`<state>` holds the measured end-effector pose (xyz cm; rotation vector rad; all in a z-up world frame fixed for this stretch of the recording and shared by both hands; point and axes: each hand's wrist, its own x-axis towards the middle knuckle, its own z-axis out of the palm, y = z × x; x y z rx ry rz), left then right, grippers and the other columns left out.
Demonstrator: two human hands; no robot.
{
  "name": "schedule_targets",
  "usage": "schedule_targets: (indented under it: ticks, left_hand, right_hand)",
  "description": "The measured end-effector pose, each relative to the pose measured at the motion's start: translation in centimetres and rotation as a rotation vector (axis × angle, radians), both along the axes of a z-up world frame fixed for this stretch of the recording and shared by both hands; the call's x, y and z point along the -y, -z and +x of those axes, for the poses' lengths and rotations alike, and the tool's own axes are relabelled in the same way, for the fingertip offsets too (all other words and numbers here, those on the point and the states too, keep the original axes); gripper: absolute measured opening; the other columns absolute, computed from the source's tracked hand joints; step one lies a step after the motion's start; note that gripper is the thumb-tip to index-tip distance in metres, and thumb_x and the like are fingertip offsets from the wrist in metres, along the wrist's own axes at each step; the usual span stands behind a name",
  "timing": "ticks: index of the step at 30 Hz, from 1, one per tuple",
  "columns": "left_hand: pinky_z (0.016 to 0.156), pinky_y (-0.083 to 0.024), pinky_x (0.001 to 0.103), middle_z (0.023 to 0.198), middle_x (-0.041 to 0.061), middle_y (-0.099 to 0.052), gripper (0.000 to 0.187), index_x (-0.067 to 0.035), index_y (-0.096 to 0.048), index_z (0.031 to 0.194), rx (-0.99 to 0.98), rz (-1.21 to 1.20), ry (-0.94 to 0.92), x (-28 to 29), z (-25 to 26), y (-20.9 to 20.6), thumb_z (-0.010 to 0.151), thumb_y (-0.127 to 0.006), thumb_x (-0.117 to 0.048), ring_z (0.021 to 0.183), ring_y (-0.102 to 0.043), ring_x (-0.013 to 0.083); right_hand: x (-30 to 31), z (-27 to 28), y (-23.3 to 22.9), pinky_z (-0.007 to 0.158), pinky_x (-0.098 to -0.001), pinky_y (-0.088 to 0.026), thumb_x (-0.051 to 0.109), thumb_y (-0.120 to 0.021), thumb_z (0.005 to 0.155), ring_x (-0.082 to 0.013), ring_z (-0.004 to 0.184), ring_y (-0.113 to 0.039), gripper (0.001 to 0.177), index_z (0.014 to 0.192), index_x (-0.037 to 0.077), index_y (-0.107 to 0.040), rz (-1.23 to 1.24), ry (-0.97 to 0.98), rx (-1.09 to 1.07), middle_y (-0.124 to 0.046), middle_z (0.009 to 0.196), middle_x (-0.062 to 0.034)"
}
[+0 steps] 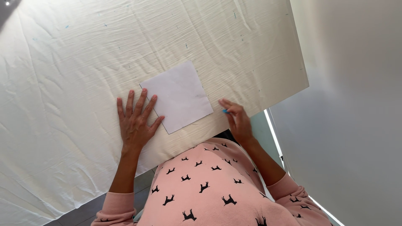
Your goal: The person uses a blue chalk marker to trace a pattern from a white paper template onto a large piece of white fabric laid out on a table. After marking the fabric, the person picks up a pair of scissors and begins cutting the fabric along the marked lines.
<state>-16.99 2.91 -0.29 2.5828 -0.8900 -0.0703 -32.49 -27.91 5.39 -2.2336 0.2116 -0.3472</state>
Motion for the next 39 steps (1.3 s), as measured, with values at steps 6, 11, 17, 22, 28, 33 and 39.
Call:
schedule_targets:
  ticks: [6, 11, 17, 22, 28, 33, 39]
  left_hand:
    - [0.124, -0.004, 0.062, 0.165, -0.001, -0.041, 0.069, -0.038, -0.053, 0.151, 0.055, 0.002, 0.004, 0.0, -0.1, 0.3, 0.09, -0.06, -0.069, 0.155, -0.025, 0.0332]
    - [0.124, -0.004, 0.062, 0.165, -0.002, -0.041, 0.07, -0.039, -0.052, 0.151, 0.058, 0.017, 0.008, -0.1, -0.1, 0.0, 0.09, -0.059, -0.071, 0.155, -0.024, 0.0328]
    - [0.124, -0.002, 0.062, 0.166, -0.003, -0.038, 0.072, -0.04, -0.051, 0.152, 0.055, 0.027, 0.025, -0.1, -0.2, 0.3, 0.089, -0.057, -0.074, 0.156, -0.02, 0.0324]
    - [0.124, -0.003, 0.063, 0.167, -0.003, -0.036, 0.072, -0.041, -0.049, 0.152, 0.066, 0.029, 0.013, -0.2, -0.1, 0.0, 0.088, -0.054, -0.076, 0.157, -0.019, 0.0318]
    - [0.124, -0.002, 0.063, 0.167, -0.003, -0.034, 0.072, -0.041, -0.048, 0.153, 0.07, 0.04, 0.03, -0.2, 0.0, 0.2, 0.09, -0.052, -0.076, 0.157, -0.019, 0.032]
    - [0.124, -0.003, 0.064, 0.168, -0.005, -0.032, 0.072, -0.042, -0.046, 0.153, 0.065, 0.044, 0.034, -0.2, 0.0, 0.2, 0.091, -0.049, -0.077, 0.157, -0.019, 0.0303]
    - [0.124, -0.005, 0.067, 0.168, -0.003, -0.032, 0.073, -0.041, -0.044, 0.154, 0.092, 0.102, 0.04, -0.2, -0.1, 0.2, 0.091, -0.044, -0.077, 0.156, -0.022, 0.0326]
  right_hand:
    - [-3.2, 0.3, 1.1, 0.111, -0.0448, -0.048, 0.007, -0.06, 0.101, -0.0328, 0.13, -0.061, 0.002, 0.101, 0.005, -0.059, -0.153, -0.24, 0.09, -0.067, 0.139, -0.0111]
    - [-2.9, -0.2, 2.6, 0.113, -0.0449, -0.045, 0.01, -0.057, 0.103, -0.0297, 0.133, -0.059, 0.003, 0.102, 0.007, -0.057, -0.243, -0.261, 0.108, -0.066, 0.141, -0.0093]
    - [-2.6, 0.0, 1.9, 0.113, -0.0448, -0.044, 0.009, -0.056, 0.104, -0.0287, 0.13, -0.061, 0.004, 0.1, 0.006, -0.056, -0.269, -0.251, 0.121, -0.067, 0.139, -0.0099]
    - [-2.7, 0.3, 1.2, 0.115, -0.0442, -0.043, 0.008, -0.056, 0.104, -0.0275, 0.13, -0.061, 0.005, 0.099, 0.007, -0.055, -0.279, -0.265, 0.117, -0.068, 0.139, -0.01]
    - [-3.6, 2.2, -0.3, 0.111, -0.0426, -0.046, 0.007, -0.054, 0.105, -0.0286, 0.128, -0.063, 0.004, 0.101, 0.007, -0.053, -0.242, -0.232, 0.071, -0.069, 0.137, -0.0097]
    - [-7.1, 10.7, -2.1, 0.078, -0.0368, -0.06, 0.011, -0.065, 0.101, -0.0241, 0.086, -0.07, 0.005, 0.106, 0.009, -0.066, 0.12, -0.254, -0.075, -0.068, 0.093, -0.0055]
    - [-10.1, 18.1, -1.7, 0.08, -0.0373, -0.062, 0.001, -0.07, 0.097, -0.0291, 0.084, -0.072, 0.012, 0.107, 0.002, -0.065, 0.297, -0.272, -0.217, -0.067, 0.096, -0.0174]
